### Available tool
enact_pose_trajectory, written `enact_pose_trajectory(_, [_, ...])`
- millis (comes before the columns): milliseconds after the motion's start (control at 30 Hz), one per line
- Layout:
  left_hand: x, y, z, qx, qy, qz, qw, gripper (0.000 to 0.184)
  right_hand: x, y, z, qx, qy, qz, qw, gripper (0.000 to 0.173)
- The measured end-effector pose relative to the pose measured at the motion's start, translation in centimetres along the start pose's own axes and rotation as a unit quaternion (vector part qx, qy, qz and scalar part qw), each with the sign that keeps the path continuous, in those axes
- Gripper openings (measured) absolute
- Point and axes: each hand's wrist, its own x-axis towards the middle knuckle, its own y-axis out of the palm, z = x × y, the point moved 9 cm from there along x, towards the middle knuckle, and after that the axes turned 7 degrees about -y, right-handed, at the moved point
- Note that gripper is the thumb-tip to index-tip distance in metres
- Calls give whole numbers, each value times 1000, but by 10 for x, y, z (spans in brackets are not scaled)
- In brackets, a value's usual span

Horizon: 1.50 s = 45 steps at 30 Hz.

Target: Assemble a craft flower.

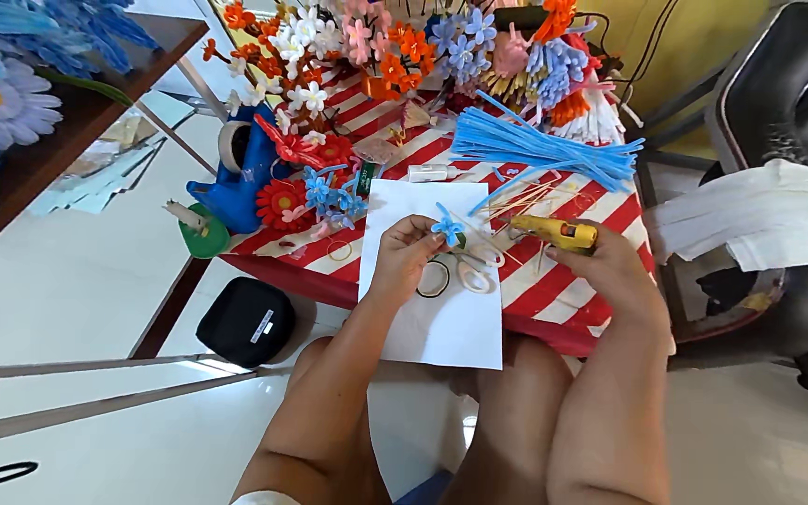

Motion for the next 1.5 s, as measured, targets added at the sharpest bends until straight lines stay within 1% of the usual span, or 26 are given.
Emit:
enact_pose_trajectory(33, [-1,1,1,0,-2,8,1000,20,-1,-3,2,22,-21,-10,999,56])
enact_pose_trajectory(100, [-2,2,3,4,-7,23,1000,19,-5,-12,9,28,-53,-43,997,65])
enact_pose_trajectory(167, [-4,5,3,7,-12,36,999,19,-15,-27,31,-12,-103,-117,988,63])
enact_pose_trajectory(233, [-5,8,2,9,-18,49,999,19,-33,-37,69,-41,-168,-191,966,51])
enact_pose_trajectory(267, [-5,9,2,11,-19,54,998,19,-42,-35,90,-33,-208,-211,954,42])
enact_pose_trajectory(300, [-5,10,1,11,-18,59,998,19,-48,-26,109,-6,-252,-209,945,31])
enact_pose_trajectory(333, [-5,10,1,10,-17,65,998,18,-52,-10,124,38,-287,-180,940,21])
enact_pose_trajectory(367, [-5,11,1,9,-16,72,997,17,-53,9,136,79,-305,-140,939,14])
enact_pose_trajectory(400, [-5,11,1,5,-15,80,997,15,-52,28,144,100,-312,-104,939,12])
enact_pose_trajectory(467, [-5,12,0,2,-12,88,996,13,-49,55,152,95,-305,-71,945,15])
enact_pose_trajectory(533, [-6,11,-2,7,-6,91,996,13,-46,69,156,73,-285,-55,954,18])
enact_pose_trajectory(633, [-7,10,-6,12,-2,96,995,12,-41,75,157,68,-268,-47,960,18])
enact_pose_trajectory(933, [-10,-2,-16,26,18,86,996,15,-29,95,164,113,-249,-6,962,16])
enact_pose_trajectory(1100, [-6,-10,-20,47,26,45,998,15,-21,102,162,153,-208,-6,966,13])
enact_pose_trajectory(1233, [-5,-12,-20,51,14,6,999,13,-18,104,158,157,-182,-9,971,13])
enact_pose_trajectory(1400, [-5,-12,-18,54,-7,-20,998,14,-18,104,158,139,-198,-18,970,14])
enact_pose_trajectory(1500, [-5,-13,-15,60,-18,-30,998,14,-19,103,160,118,-224,-26,967,15])
